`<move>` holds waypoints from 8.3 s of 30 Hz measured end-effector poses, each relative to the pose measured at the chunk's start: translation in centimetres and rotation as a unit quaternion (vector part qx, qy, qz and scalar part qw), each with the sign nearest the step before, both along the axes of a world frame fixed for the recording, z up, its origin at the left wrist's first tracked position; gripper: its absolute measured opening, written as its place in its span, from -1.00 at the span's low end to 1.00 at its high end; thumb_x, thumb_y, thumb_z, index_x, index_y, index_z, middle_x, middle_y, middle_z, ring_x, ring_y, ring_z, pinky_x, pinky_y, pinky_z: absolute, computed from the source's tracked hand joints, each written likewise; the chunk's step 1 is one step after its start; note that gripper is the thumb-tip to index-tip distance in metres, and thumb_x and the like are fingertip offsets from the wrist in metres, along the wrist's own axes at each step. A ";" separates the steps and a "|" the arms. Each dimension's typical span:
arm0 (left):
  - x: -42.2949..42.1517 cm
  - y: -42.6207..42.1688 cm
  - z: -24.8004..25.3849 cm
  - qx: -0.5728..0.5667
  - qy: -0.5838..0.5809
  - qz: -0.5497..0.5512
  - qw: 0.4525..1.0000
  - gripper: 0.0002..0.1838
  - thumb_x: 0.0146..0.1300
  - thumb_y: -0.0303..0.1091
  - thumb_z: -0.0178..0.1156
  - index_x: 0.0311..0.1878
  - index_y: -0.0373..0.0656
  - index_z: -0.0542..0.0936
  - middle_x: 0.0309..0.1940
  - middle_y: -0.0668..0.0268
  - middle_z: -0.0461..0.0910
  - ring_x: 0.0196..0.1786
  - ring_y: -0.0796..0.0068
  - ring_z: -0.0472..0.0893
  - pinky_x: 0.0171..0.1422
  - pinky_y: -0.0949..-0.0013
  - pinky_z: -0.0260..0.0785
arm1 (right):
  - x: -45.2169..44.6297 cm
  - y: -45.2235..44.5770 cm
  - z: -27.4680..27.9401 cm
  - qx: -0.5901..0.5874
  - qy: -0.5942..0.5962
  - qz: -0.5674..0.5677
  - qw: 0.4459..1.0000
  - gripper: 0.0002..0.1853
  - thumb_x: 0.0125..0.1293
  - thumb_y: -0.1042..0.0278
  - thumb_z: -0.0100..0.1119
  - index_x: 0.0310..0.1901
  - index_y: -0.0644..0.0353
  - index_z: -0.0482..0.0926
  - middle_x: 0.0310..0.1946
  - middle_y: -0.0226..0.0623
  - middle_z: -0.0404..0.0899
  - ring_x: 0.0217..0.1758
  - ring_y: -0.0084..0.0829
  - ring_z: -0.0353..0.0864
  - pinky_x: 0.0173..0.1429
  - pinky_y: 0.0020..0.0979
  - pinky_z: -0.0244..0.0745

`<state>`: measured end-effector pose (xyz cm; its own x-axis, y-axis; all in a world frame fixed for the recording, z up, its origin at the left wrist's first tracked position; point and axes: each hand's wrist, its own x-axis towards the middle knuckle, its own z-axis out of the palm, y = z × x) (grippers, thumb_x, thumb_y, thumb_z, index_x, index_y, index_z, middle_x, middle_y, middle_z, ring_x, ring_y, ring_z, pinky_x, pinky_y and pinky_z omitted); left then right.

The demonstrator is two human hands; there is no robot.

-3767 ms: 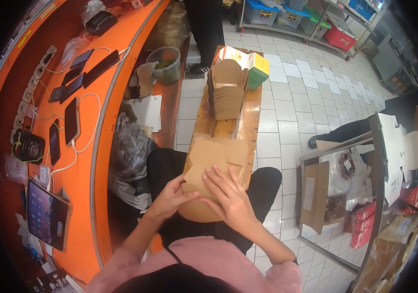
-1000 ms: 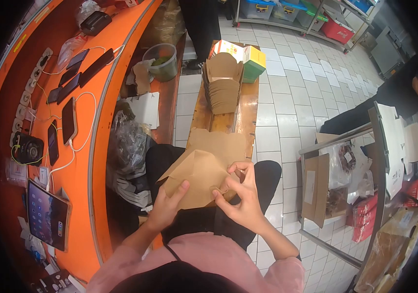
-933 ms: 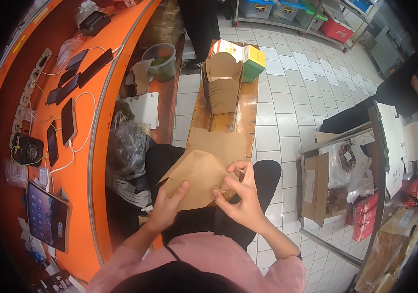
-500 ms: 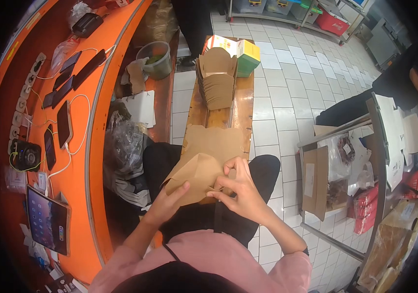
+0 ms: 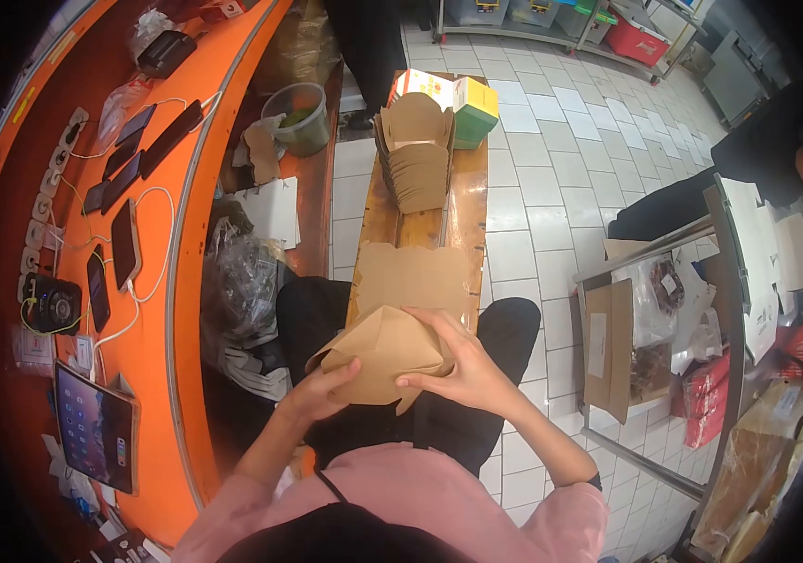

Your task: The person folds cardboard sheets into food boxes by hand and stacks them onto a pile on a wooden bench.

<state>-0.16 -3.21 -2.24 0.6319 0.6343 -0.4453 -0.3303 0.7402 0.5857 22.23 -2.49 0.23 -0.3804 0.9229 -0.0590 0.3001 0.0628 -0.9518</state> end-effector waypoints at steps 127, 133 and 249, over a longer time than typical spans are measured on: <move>4.3 19.6 -4.1 0.397 0.199 0.104 0.890 -0.36 0.23 0.06 0.05 0.23 -0.17 0.21 0.16 0.15 0.22 0.20 0.25 0.29 0.24 0.33 0.16 | 3.5 9.3 3.6 0.081 0.009 -0.176 0.981 -0.13 -0.14 0.25 0.47 0.15 0.29 0.12 0.04 -0.07 0.37 0.13 -0.27 0.40 0.17 -0.31 0.34; 6.8 30.7 -5.0 0.540 0.458 0.230 0.668 -0.29 0.06 -0.04 0.25 0.17 -0.20 0.18 0.01 0.02 0.28 0.10 0.03 0.36 0.16 0.18 0.26 | 2.8 25.1 5.1 0.293 -0.125 -0.210 0.924 -0.11 -0.18 0.15 0.45 0.12 0.34 0.11 0.07 0.12 0.29 0.06 -0.05 0.45 0.11 -0.24 0.39; -4.2 8.1 -20.9 0.170 0.319 0.126 0.924 -0.55 0.10 -0.35 0.28 0.02 -0.37 0.43 -0.22 0.20 0.56 -0.12 0.51 0.53 -0.08 0.48 0.38 | 3.9 4.7 -19.0 -0.014 0.037 -0.423 0.905 -0.78 0.07 0.43 0.25 -0.24 0.30 0.55 -0.42 -0.28 0.60 -0.37 -0.60 0.51 -0.25 -0.54 0.40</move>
